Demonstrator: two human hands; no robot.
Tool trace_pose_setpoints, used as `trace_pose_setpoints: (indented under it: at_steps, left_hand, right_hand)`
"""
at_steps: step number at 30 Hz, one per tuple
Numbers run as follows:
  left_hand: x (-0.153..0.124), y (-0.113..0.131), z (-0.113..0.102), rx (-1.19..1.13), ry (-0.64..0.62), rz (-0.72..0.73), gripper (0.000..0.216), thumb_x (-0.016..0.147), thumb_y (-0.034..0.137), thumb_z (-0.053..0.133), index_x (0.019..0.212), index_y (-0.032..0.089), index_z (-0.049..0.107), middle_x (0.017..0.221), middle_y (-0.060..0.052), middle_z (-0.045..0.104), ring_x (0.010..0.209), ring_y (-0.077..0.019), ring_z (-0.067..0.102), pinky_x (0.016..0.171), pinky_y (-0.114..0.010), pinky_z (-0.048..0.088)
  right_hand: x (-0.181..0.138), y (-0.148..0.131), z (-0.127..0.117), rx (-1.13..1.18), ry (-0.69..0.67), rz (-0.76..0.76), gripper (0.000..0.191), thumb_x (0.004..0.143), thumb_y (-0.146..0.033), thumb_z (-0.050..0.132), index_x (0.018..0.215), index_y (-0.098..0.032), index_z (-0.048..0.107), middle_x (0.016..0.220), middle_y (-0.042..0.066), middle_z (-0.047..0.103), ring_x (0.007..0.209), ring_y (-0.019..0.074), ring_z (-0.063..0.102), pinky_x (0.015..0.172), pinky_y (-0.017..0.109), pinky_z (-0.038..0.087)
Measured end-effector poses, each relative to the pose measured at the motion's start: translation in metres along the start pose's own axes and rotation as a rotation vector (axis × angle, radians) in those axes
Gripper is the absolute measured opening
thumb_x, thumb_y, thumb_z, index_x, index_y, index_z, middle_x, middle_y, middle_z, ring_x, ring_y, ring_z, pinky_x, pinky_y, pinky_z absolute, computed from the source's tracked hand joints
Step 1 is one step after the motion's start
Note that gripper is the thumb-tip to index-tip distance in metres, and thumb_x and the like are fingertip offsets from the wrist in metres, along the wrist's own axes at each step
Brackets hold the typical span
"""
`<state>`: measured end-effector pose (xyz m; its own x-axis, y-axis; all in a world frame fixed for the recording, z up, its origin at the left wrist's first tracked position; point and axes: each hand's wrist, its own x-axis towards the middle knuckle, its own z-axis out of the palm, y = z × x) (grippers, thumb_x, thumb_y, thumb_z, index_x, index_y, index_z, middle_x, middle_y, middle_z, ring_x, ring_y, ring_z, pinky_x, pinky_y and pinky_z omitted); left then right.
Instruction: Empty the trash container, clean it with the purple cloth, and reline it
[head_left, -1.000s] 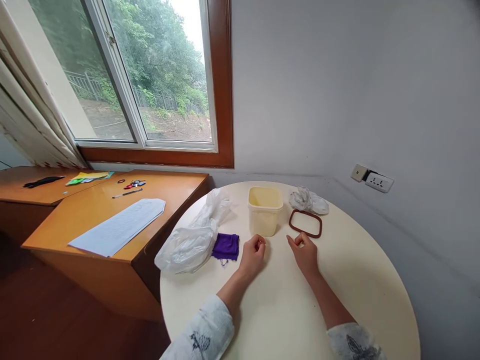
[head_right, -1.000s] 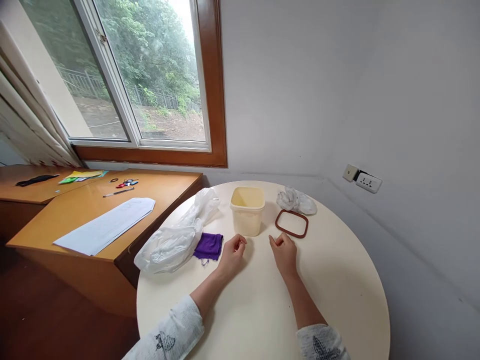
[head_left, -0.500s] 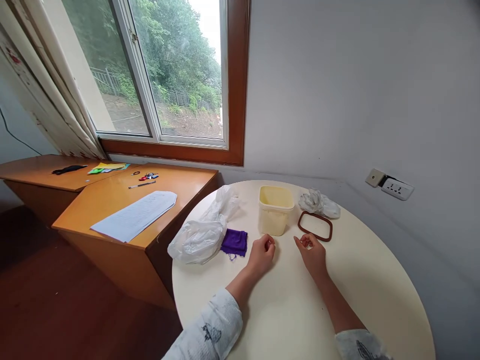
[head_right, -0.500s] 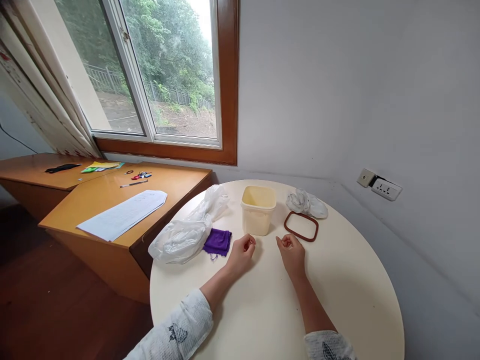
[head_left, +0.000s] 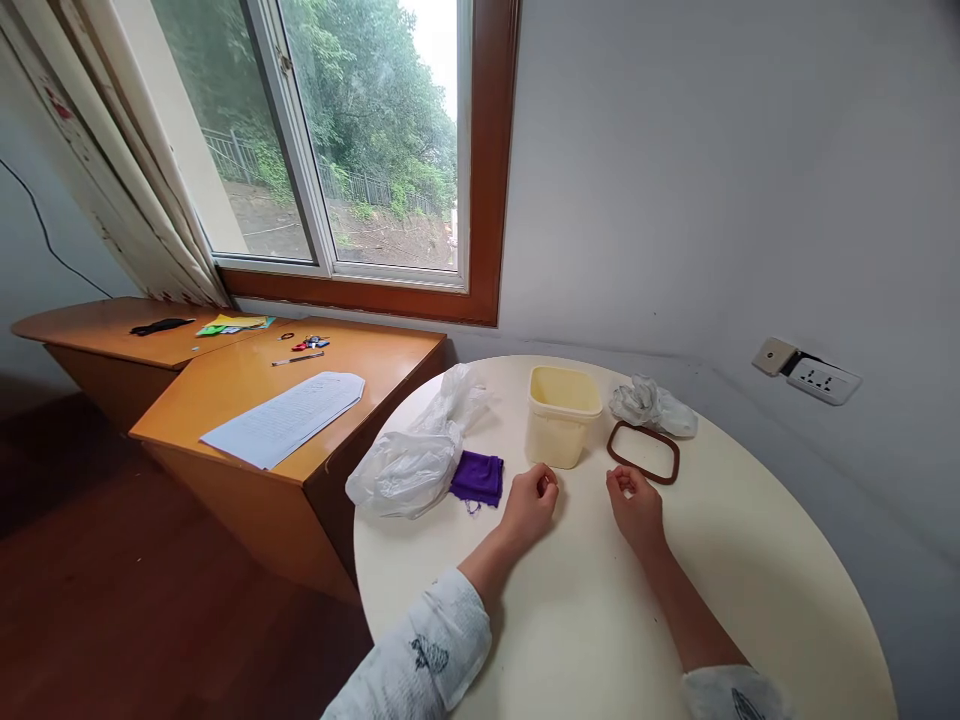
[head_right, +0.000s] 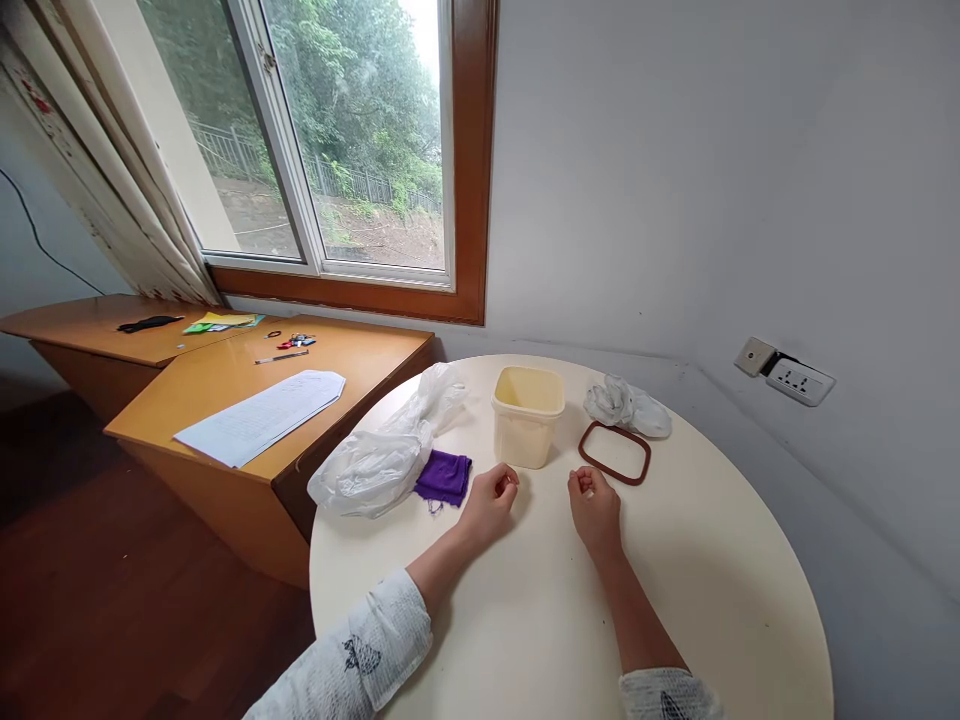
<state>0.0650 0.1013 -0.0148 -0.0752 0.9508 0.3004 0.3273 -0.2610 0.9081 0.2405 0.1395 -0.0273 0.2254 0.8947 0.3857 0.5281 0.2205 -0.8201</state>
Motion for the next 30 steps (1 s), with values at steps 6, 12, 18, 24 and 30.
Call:
trace_pose_setpoints:
  at_steps: [6,12,18,24,30]
  left_hand:
    - [0.002,-0.003,0.001,0.010,-0.001,0.002,0.011,0.071,0.012,0.041,0.065,0.017,0.050,0.052,0.007,0.039,0.052,-0.0078,0.034,0.051,-0.020,0.026]
    - [0.001,-0.001,-0.001,0.035,-0.002,0.002,0.011,0.071,0.012,0.041,0.066,0.017,0.049,0.052,0.006,0.039,0.052,-0.0078,0.034,0.051,-0.020,0.027]
    - [-0.001,0.007,-0.005,0.083,-0.009,0.006,0.011,0.070,0.012,0.039,0.064,0.017,0.047,0.052,0.006,0.039,0.052,-0.0077,0.035,0.050,-0.019,0.027]
    - [-0.002,0.016,-0.018,0.211,0.083,-0.009,0.010,0.070,0.015,0.042,0.061,0.018,0.044,0.049,0.007,0.035,0.049,-0.0081,0.034,0.049,-0.021,0.023]
    - [0.003,0.018,-0.046,0.367,0.198,-0.024,0.011,0.073,0.018,0.042,0.063,0.019,0.047,0.048,0.007,0.034,0.047,-0.0089,0.036,0.049,-0.021,0.024]
  right_hand:
    - [0.001,0.002,0.000,-0.027,0.009,0.019,0.021,0.072,-0.040,0.048,0.070,-0.019,0.053,0.063,0.003,0.058,0.059,0.0161,0.051,0.059,0.027,0.040]
    - [0.001,0.002,0.000,-0.020,-0.019,0.044,0.014,0.066,-0.033,0.052,0.064,-0.021,0.046,0.058,-0.003,0.050,0.054,0.0125,0.045,0.056,0.025,0.038]
    - [0.000,-0.002,-0.002,-0.069,-0.081,0.082,0.016,0.064,-0.032,0.054,0.059,-0.022,0.042,0.053,-0.005,0.047,0.051,0.0122,0.043,0.053,0.024,0.036]
    - [0.002,-0.003,-0.003,-0.079,-0.110,0.069,0.018,0.064,-0.031,0.053,0.057,-0.022,0.040,0.050,-0.005,0.046,0.050,0.0120,0.042,0.052,0.024,0.035]
    - [0.004,0.002,-0.001,-0.097,-0.125,0.017,0.019,0.065,-0.034,0.052,0.055,-0.022,0.040,0.050,-0.004,0.047,0.050,0.0126,0.043,0.051,0.025,0.035]
